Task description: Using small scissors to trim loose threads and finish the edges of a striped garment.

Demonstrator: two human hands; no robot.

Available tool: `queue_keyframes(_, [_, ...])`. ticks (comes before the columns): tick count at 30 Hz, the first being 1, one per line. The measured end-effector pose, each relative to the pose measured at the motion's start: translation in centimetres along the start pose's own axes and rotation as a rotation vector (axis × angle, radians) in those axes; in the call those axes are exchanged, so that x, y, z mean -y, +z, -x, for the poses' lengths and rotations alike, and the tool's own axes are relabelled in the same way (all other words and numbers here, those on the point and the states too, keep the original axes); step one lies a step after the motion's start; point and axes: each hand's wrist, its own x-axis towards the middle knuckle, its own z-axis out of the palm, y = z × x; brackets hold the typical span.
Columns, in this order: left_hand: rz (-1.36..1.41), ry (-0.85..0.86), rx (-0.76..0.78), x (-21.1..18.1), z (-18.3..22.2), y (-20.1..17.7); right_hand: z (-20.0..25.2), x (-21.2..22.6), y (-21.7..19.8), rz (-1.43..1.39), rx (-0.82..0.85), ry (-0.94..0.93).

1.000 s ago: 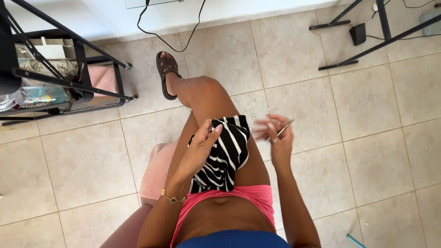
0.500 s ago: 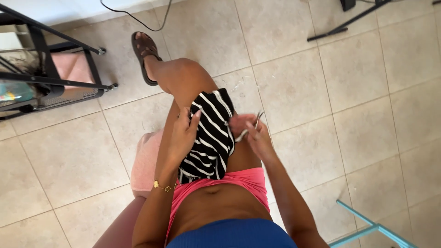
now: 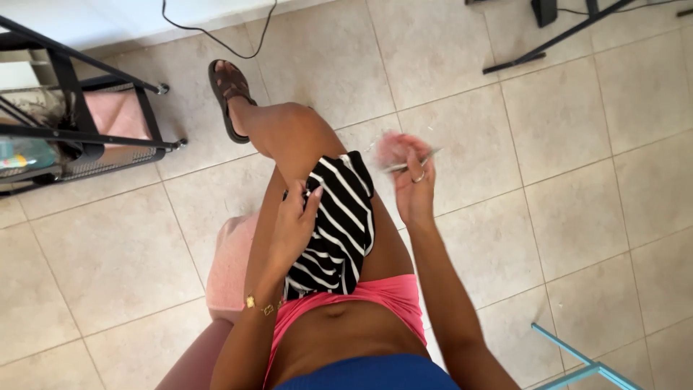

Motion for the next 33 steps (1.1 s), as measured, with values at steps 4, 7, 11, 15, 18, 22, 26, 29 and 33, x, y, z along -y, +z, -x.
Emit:
queue_keyframes(4, [0.026,0.05,-0.009,-2.0,-0.8,-0.4,0.0,-0.6,2.0,-0.015,0.313,0.179])
queue_keyframes(7, [-0.018,0.032,-0.016,-0.6,-0.9,0.1,-1.1,0.5,1.6,0.606,0.063,-0.27])
queue_keyframes(11, [0.038,0.073,0.011,-0.3,-0.4,-0.3,0.6,0.4,4.6,0.098,0.274,0.165])
queue_keyframes(15, [0.017,0.142,0.037,-2.8,-0.2,-0.9,0.0,3.4,7.2,0.828,0.239,-0.407])
queue_keyframes(18, [0.152,0.097,0.09,-1.9,0.2,0.0,-0.2,3.8,6.8,0.342,0.443,-0.044])
queue_keyframes(22, [0.179,0.23,0.136,-6.2,0.3,-1.0,0.7,3.2,5.5,0.344,0.569,0.135])
queue_keyframes(26, [0.09,0.351,0.173,-7.6,1.1,-1.9,2.5,5.1,5.8,0.411,0.493,0.006])
queue_keyframes(29, [0.04,0.424,0.21,-8.7,1.4,-3.1,3.2,6.5,5.5,0.346,0.459,-0.089])
queue_keyframes(33, [0.033,0.649,0.231,-9.0,1.7,-3.3,4.4,9.1,8.7,0.463,0.599,-0.103])
